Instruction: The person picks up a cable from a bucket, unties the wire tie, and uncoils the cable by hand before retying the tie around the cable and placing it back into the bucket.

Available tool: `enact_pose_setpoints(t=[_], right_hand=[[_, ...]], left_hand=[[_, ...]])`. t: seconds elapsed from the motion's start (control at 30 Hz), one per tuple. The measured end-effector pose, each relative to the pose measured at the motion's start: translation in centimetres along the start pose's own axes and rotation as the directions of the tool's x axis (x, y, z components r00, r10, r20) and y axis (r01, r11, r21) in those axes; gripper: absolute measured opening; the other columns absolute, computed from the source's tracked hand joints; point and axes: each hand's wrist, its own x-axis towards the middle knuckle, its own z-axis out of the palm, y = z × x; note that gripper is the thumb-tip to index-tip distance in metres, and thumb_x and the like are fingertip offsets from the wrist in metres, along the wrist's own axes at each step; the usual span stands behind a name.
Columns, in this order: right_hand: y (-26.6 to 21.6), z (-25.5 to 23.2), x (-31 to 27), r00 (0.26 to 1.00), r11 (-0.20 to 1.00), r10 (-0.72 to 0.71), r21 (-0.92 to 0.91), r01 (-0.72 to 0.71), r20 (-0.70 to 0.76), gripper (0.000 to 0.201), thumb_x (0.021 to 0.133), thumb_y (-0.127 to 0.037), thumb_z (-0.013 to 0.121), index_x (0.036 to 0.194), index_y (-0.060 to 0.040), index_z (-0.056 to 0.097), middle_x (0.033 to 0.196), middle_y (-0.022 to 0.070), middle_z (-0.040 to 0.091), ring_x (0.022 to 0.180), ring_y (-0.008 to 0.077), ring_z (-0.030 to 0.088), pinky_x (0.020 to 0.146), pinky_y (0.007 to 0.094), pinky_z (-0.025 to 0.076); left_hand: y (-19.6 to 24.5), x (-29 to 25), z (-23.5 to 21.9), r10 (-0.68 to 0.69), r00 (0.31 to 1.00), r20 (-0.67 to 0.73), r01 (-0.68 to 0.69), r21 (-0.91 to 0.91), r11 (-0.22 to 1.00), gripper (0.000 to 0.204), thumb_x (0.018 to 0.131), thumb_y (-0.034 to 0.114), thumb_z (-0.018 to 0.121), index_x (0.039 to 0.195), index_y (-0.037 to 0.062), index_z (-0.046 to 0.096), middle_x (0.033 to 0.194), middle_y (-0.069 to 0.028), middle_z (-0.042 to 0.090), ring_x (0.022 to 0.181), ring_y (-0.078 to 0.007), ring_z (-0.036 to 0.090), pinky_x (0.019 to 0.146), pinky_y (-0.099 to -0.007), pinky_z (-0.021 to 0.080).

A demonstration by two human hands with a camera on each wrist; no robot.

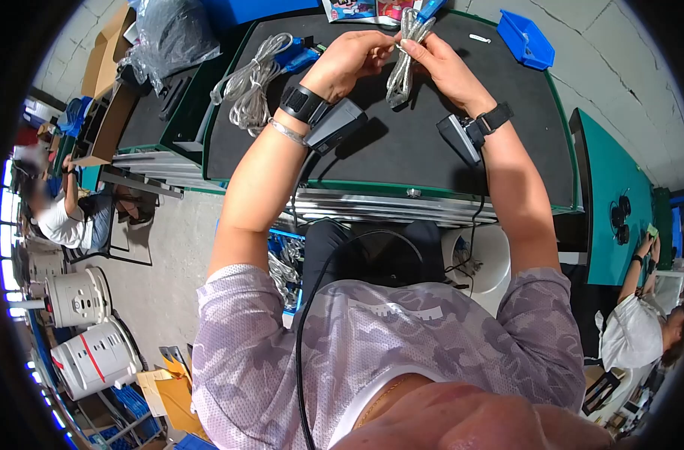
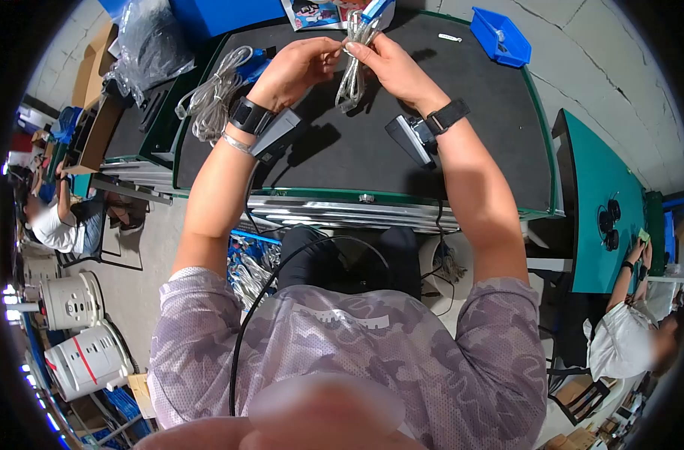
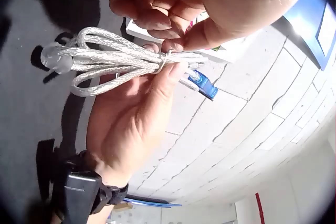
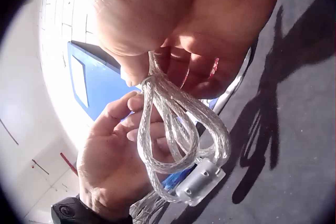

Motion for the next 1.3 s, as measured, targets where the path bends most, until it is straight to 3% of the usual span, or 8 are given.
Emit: enact_pose_setpoints(t=[0.27,0.37,0.7,0.77,0.9,0.97,1.1,1.3], right_hand=[[-1.4,-0.6,0.0,0.993,0.871,0.116,0.483,-0.091,-0.021,0.036,0.101,-0.031,0.046,0.119,-0.0022,0.056,0.101,0.0044,0.063,0.093,0.0131,0.061,0.082,0.0323,0.051],[-1.3,-0.9,0.0,0.989,0.831,0.137,0.536,-0.146,0.057,0.036,0.101,-0.030,0.046,0.119,-0.0011,0.056,0.099,0.0041,0.062,0.090,0.0132,0.062,0.080,0.0318,0.051],[-0.1,-1.6,0.6,0.958,0.751,0.170,0.598,-0.278,0.232,0.030,0.100,-0.027,0.049,0.110,-0.0007,0.057,0.092,0.0035,0.061,0.083,0.0116,0.061,0.073,0.0312,0.052],[-0.4,-1.1,0.4,0.976,0.806,0.174,0.549,-0.219,0.134,0.029,0.099,-0.027,0.051,0.112,-0.0012,0.058,0.095,0.0017,0.060,0.086,0.0096,0.059,0.076,0.0280,0.050],[-1.8,0.0,-0.1,0.996,0.962,0.090,0.260,-0.082,-0.021,0.033,0.098,-0.026,0.054,0.123,-0.0046,0.055,0.103,-0.0005,0.061,0.090,0.0055,0.055,0.079,0.0230,0.045],[-0.9,-0.7,0.1,1.000,0.996,0.001,0.094,0.000,-0.002,0.037,0.098,-0.026,0.054,0.128,-0.0043,0.052,0.112,0.0015,0.059,0.100,0.0089,0.055,0.088,0.0263,0.044],[-1.3,-0.6,0.0,0.986,0.976,-0.163,-0.151,0.156,-0.037,0.035,0.097,-0.024,0.057,0.125,-0.0023,0.055,0.108,0.0032,0.062,0.099,0.0103,0.057,0.090,0.0257,0.044],[-1.7,-0.5,0.0,0.994,0.990,0.025,0.139,-0.011,-0.102,0.030,0.097,-0.025,0.056,0.115,-0.0005,0.058,0.100,0.0023,0.063,0.092,0.0074,0.059,0.080,0.0261,0.048]], left_hand=[[0.3,-0.2,1.0,0.547,0.837,0.019,-0.461,0.563,0.685,0.023,0.090,0.017,0.065,0.108,0.0031,0.064,0.094,-0.0037,0.066,0.088,-0.0129,0.063,0.081,-0.0266,0.051],[0.4,-0.4,1.0,0.625,0.771,0.120,-0.487,0.744,0.458,0.024,0.087,0.016,0.068,0.107,0.0044,0.064,0.094,-0.0073,0.068,0.084,-0.0172,0.066,0.076,-0.0291,0.053],[0.5,-0.2,0.7,0.724,0.661,0.200,-0.524,0.813,0.254,0.017,0.083,0.016,0.070,0.095,0.0052,0.066,0.086,-0.0085,0.066,0.077,-0.0237,0.065,0.068,-0.0325,0.052],[0.3,-0.2,1.0,0.731,0.658,0.179,-0.517,0.814,0.266,0.017,0.086,0.019,0.069,0.094,0.0037,0.065,0.086,-0.0085,0.067,0.076,-0.0206,0.065,0.067,-0.0320,0.051],[-0.3,-0.3,1.1,0.396,0.915,-0.074,-0.231,0.709,0.666,0.023,0.092,0.025,0.062,0.091,0.0019,0.064,0.081,-0.0045,0.064,0.072,-0.0098,0.059,0.066,-0.0266,0.048],[-1.2,0.4,0.7,0.165,0.986,0.004,-0.164,0.132,0.978,0.022,0.091,0.025,0.062,0.089,0.0030,0.064,0.078,0.0005,0.059,0.071,-0.0078,0.054,0.068,-0.0236,0.045],[-1.9,0.8,-0.1,-0.058,0.977,0.203,0.130,-0.357,0.925,0.016,0.091,0.020,0.062,0.092,0.0038,0.064,0.079,0.0018,0.058,0.070,-0.0078,0.054,0.069,-0.0245,0.047],[-0.3,-0.1,1.4,0.085,0.996,0.009,-0.084,-0.093,0.992,0.022,0.091,0.023,0.063,0.096,0.0018,0.062,0.077,0.0030,0.056,0.073,-0.0084,0.055,0.071,-0.0232,0.046]])
